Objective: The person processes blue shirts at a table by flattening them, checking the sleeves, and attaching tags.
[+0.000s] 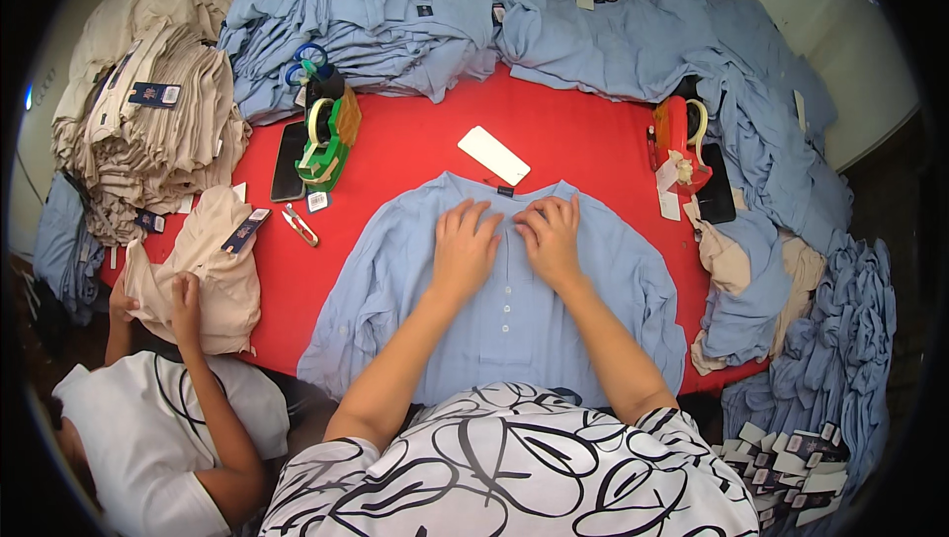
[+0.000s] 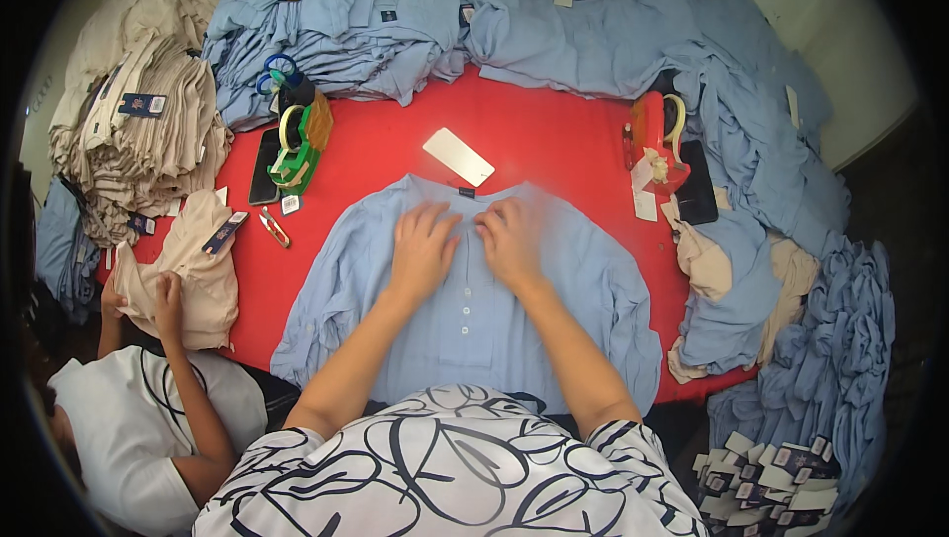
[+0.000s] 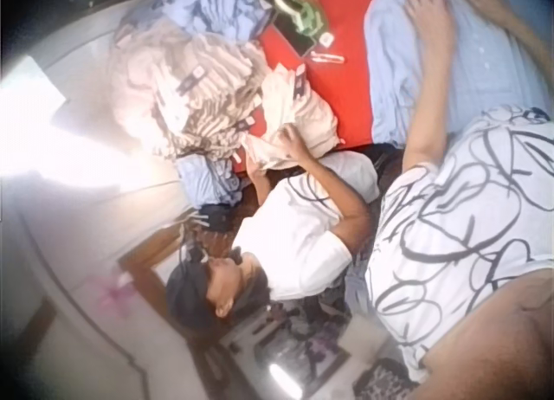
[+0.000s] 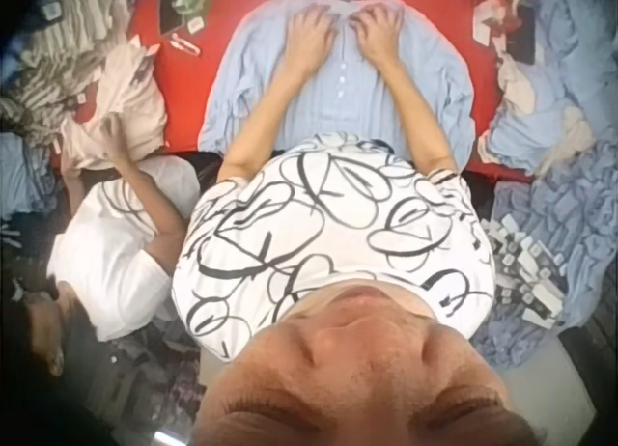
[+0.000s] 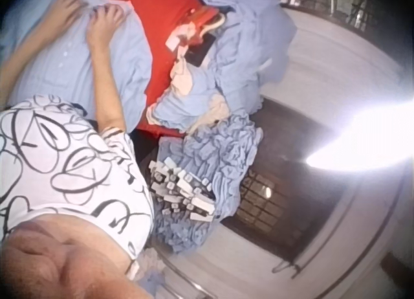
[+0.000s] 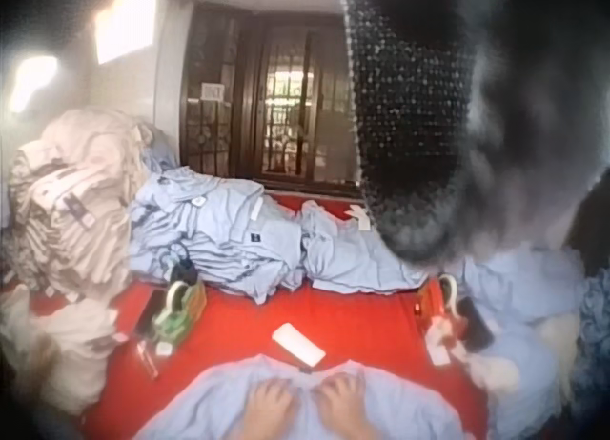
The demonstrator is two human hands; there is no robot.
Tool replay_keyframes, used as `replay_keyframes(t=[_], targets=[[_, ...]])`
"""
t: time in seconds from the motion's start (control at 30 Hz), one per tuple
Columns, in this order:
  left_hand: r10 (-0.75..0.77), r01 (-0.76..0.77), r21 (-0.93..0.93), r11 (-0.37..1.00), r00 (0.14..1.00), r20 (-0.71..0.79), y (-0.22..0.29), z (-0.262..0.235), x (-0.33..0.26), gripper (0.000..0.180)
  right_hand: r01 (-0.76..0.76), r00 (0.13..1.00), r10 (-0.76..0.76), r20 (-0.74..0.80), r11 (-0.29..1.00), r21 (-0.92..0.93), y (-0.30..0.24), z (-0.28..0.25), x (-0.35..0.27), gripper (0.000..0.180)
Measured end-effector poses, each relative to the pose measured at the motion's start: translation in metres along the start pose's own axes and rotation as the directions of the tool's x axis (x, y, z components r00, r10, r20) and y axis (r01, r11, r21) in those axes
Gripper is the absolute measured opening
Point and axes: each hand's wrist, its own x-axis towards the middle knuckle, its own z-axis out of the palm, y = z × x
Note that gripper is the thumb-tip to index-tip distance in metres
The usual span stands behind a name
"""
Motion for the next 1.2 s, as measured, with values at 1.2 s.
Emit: replay_keyframes(t=[1.2], targets=[[0.164,-0.189,0.067,0.98,0.947,0.275,0.02,-0.003,-0.047,0.063,-0.073,0.997,0.075,-0.013,0.989,0.127,0.001,-0.009,0.004,0.019]])
